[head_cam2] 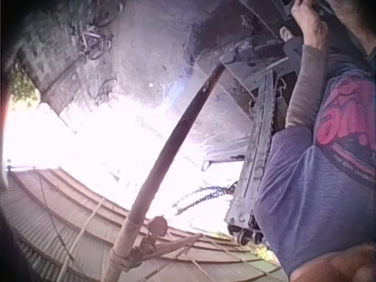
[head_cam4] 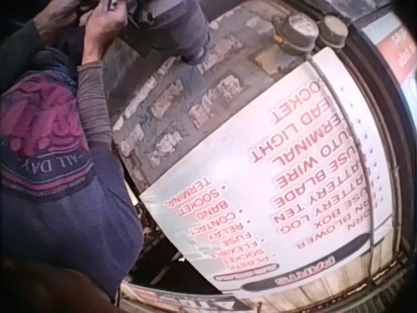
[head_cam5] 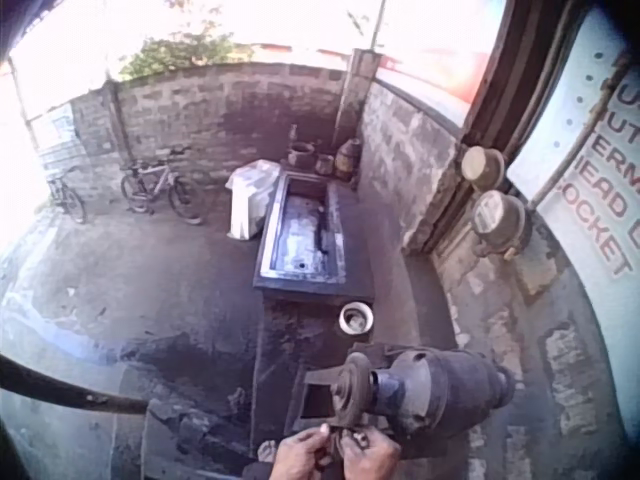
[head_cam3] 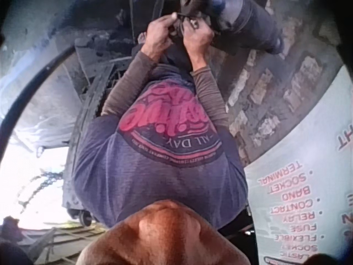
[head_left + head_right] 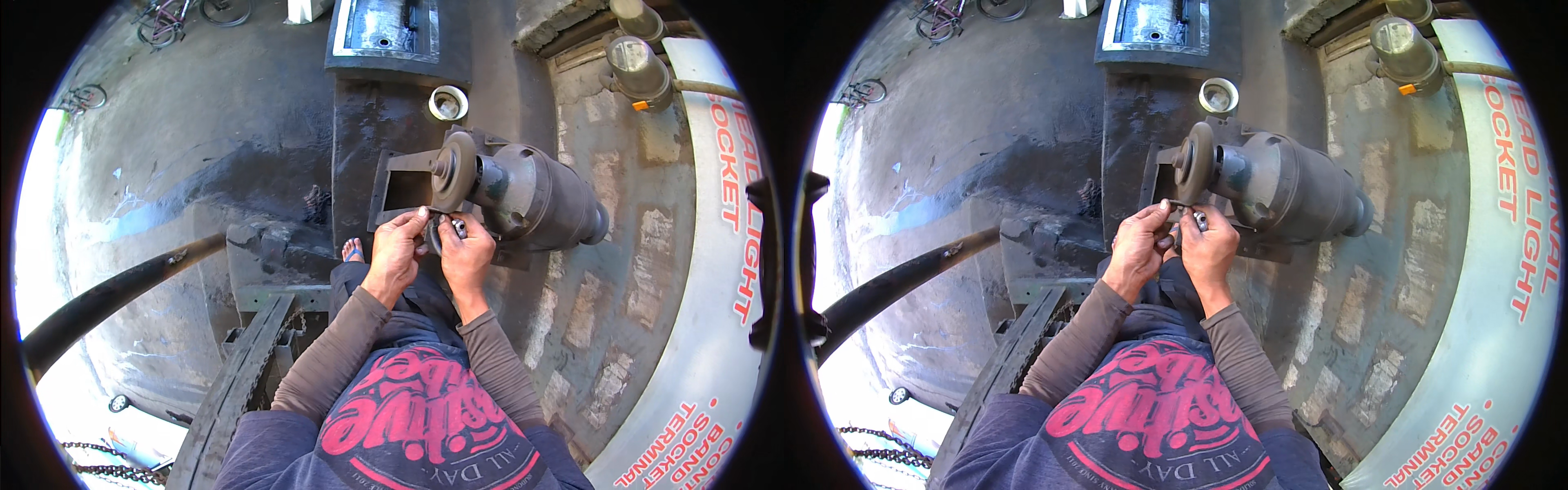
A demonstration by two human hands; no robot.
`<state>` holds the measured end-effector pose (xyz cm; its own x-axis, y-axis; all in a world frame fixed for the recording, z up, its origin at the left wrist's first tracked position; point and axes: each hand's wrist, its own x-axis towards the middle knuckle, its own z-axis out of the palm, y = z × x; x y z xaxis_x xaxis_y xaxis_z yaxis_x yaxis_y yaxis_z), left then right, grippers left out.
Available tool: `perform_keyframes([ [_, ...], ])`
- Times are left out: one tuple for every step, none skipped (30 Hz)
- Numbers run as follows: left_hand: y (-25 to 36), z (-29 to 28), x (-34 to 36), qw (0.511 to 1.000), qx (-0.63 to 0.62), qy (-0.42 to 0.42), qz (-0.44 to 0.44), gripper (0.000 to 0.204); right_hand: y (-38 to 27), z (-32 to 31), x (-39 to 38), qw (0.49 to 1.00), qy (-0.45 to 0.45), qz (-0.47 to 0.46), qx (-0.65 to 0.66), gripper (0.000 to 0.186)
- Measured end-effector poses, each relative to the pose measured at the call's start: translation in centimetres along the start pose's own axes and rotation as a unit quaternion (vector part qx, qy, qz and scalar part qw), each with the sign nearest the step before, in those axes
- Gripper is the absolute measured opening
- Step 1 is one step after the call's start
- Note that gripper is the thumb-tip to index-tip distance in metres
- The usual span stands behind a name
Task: The person cleans a small metal part with a cloth, uses pliers and a wrench to manipulate it, then moves to a grinding wheel to smooth the part's surface. The person returns to the workbench and continues handling the part with tools.
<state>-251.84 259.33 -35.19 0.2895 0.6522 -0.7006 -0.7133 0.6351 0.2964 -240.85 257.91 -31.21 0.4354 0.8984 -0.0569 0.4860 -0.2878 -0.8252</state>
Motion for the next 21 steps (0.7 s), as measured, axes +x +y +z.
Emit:
perform_keyframes([
  [0.0, -0.2, 0.0, 1.0, -0.002, -0.006, 0.0, 0.019, 0.2, 0.1, -0.1, 1.0, 0.001, -0.007, -0.006, 0.013],
  [0.1, -0.3, 0.0, 1.0, 0.013, -0.011, 0.015, 0.021, 0.5, 0.2, -0.1, 1.0, 0.003, -0.015, -0.013, 0.014],
  [0.1, -0.5, -0.1, 0.998, 0.05, -0.009, 0.035, 0.023, 0.8, 0.1, -0.1, 1.0, 0.004, -0.023, -0.02, 0.015],
  [0.1, -0.5, -0.2, 0.995, 0.087, -0.006, 0.056, 0.025, 1.0, -0.2, 0.1, 0.999, 0.003, -0.032, -0.034, 0.015],
  [0.2, -0.7, 0.0, 0.985, 0.136, 0.002, 0.103, 0.028, 1.1, -0.2, 0.1, 0.998, -0.002, -0.042, -0.044, 0.016],
  [0.0, -0.6, 0.0, 0.981, 0.156, 0.01, 0.119, 0.027, 1.1, -0.3, 0.2, 0.997, -0.006, -0.051, -0.054, 0.016],
  [-0.4, -0.4, -0.1, 0.975, 0.176, 0.019, 0.134, 0.027, 1.1, -0.9, 0.1, 0.996, -0.027, -0.043, -0.068, 0.017],
  [-0.7, -0.3, -0.2, 0.969, 0.195, 0.028, 0.152, 0.027, 1.2, -1.1, -0.1, 0.995, -0.019, -0.064, -0.077, 0.017],
  [-1.3, -0.4, 0.2, 0.971, 0.173, 0.031, 0.162, 0.026, 1.3, -1.2, -0.3, 0.993, -0.012, -0.086, -0.085, 0.017],
  [-1.6, -0.7, 0.0, 0.978, 0.161, 0.035, 0.129, 0.025, 1.4, -1.2, -0.6, 0.99, -0.004, -0.107, -0.093, 0.017],
  [-1.8, -0.6, -0.1, 0.982, 0.146, 0.036, 0.112, 0.025, 1.8, -1.3, -1.2, 0.989, -0.002, -0.112, -0.099, 0.018],
  [-1.9, -0.4, -0.2, 0.986, 0.13, 0.037, 0.095, 0.025, 2.2, -1.1, -1.2, 0.989, 0.013, -0.114, -0.093, 0.018],
  [-2.0, -0.2, -0.1, 0.99, 0.111, 0.032, 0.085, 0.025, 2.7, -0.9, -1.2, 0.989, 0.028, -0.116, -0.087, 0.018],
  [-2.1, -0.2, -0.1, 0.993, 0.093, 0.028, 0.073, 0.025, 2.8, -0.7, -1.4, 0.989, 0.042, -0.115, -0.082, 0.018],
  [-2.2, -0.1, -0.1, 0.995, 0.074, 0.025, 0.062, 0.026, 2.7, -0.7, -1.2, 0.991, 0.04, -0.103, -0.074, 0.018],
  [-2.3, 0.1, -0.1, 0.997, 0.047, 0.02, 0.052, 0.025, 2.8, -0.7, -1.0, 0.993, 0.036, -0.094, -0.066, 0.017],
  [-2.3, 0.3, 0.1, 0.999, 0.021, 0.014, 0.043, 0.025, 2.9, -0.7, -0.7, 0.994, 0.034, -0.084, -0.059, 0.017],
  [-2.3, 0.5, 0.1, 0.999, -0.005, 0.007, 0.034, 0.025, 2.9, -0.6, -0.6, 0.995, 0.031, -0.075, -0.051, 0.017],
  [-2.2, 0.5, 0.1, 1.0, -0.007, 0.008, 0.027, 0.023, 2.8, -0.4, -0.6, 0.996, 0.036, -0.07, -0.04, 0.016],
  [-2.3, 0.5, 0.2, 0.999, -0.015, 0.011, 0.029, 0.022, 2.5, -0.4, -0.6, 0.996, 0.036, -0.067, -0.04, 0.016],
  [-2.4, 0.6, 0.3, 0.999, -0.023, 0.014, 0.03, 0.022, 2.3, -0.3, -0.5, 0.997, 0.036, -0.064, -0.039, 0.015],
])
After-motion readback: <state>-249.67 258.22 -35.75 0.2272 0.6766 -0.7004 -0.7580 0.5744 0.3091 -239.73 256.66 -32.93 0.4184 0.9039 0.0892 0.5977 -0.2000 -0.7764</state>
